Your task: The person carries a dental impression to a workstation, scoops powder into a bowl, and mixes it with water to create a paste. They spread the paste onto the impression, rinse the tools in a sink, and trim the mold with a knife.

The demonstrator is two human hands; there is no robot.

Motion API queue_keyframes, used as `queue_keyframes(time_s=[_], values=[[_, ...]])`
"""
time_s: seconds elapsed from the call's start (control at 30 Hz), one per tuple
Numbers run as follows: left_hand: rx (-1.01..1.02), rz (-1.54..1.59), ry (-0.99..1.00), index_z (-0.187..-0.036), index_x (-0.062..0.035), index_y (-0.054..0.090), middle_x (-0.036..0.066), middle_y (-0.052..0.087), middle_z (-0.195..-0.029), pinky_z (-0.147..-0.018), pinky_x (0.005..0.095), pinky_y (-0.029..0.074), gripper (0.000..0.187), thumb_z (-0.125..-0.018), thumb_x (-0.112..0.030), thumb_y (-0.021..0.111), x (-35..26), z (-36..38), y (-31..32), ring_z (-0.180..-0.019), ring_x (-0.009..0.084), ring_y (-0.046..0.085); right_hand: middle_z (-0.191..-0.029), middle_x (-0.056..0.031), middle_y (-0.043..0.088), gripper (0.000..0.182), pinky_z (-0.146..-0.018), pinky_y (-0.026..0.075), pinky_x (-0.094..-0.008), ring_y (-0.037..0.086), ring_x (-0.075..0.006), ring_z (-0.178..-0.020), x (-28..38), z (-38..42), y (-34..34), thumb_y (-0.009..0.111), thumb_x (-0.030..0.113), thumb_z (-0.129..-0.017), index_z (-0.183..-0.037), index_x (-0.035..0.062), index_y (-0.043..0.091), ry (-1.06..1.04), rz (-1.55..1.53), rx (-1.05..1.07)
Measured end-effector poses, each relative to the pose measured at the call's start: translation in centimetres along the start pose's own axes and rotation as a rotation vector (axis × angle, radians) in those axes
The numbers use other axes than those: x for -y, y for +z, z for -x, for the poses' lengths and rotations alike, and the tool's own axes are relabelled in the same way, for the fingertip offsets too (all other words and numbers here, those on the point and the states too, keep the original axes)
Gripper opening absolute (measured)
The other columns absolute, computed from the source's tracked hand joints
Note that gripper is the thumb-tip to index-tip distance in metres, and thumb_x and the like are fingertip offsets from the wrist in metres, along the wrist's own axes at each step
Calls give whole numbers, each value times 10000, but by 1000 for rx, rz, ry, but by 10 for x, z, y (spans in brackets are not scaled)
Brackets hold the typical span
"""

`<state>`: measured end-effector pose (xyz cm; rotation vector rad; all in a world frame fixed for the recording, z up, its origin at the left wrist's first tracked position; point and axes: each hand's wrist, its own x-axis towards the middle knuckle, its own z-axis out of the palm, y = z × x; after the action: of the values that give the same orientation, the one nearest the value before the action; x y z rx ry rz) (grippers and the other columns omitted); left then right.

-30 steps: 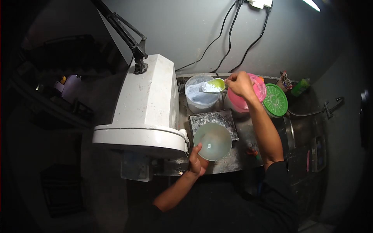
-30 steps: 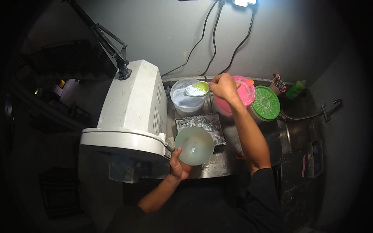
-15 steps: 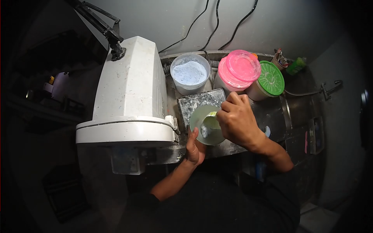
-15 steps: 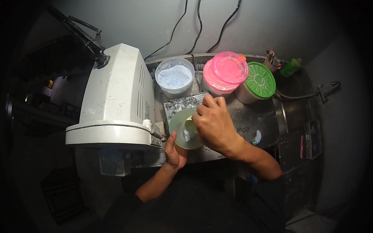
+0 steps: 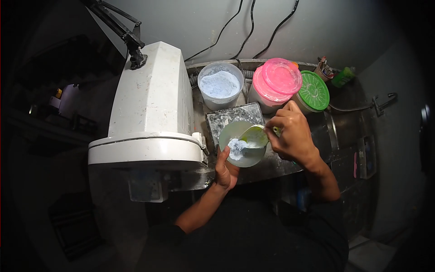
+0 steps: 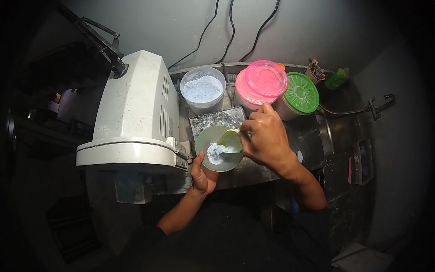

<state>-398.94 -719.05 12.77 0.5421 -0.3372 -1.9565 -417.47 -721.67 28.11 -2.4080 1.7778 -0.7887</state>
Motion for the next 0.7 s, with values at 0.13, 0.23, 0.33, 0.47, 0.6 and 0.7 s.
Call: queue_keyframes(time_s=[0.13, 0.23, 0.33, 0.47, 0.6, 0.7], values=[[-7, -27, 2, -1387, -38, 434, 103, 542, -1350, -1077, 416, 388, 572, -954, -398, 533, 0, -4, 3, -1262, 241, 510, -668, -81, 597, 67, -745, 467, -384, 542, -277, -798, -13, 1, -7, 762, 86, -654, -680, 43, 718, 66, -56, 25], [8, -20, -28, -1383, -88, 402, 99, 500, -1348, -1061, 423, 406, 519, -944, -322, 551, 1, -8, 2, -1258, 234, 495, -669, -79, 597, 66, -751, 470, -375, 539, -275, -797, -8, 2, -6, 751, 96, -656, -681, 43, 720, 14, 12, 34], [35, -9, -49, -1392, -114, 374, 99, 478, -1348, -1042, 429, 426, 521, -936, -282, 562, 3, -10, 2, -1256, 232, 487, -666, -80, 597, 62, -742, 471, -369, 538, -275, -784, -3, 4, -8, 728, 96, -659, -677, 38, 717, 5, 57, 36], [48, 18, -43, -1383, -88, 402, 102, 513, -1325, -1040, 425, 429, 527, -933, -309, 562, 2, -12, 5, -1241, 236, 507, -651, -71, 612, 36, -693, 471, -352, 538, -240, -736, -8, 2, -17, 746, 61, -666, -698, 53, 730, 83, -19, -27], [-11, -36, -33, -1365, -69, 459, 101, 558, -1315, -980, 452, 471, 588, -909, -428, 555, -5, -15, 12, -1204, 268, 548, -721, -66, 700, 96, -608, 467, -279, 600, -121, -655, -58, -5, -15, 743, 94, -745, -781, 5, 738, 388, -432, 77], [-44, -80, 5, -1347, -82, 464, 100, 565, -1276, -938, 480, 498, 588, -895, -448, 554, -6, -23, 15, -1161, 289, 572, -722, -67, 712, 165, -639, 509, -290, 642, -106, -673, -81, -23, -12, 740, 140, -727, -795, -11, 740, 508, -701, -1]])
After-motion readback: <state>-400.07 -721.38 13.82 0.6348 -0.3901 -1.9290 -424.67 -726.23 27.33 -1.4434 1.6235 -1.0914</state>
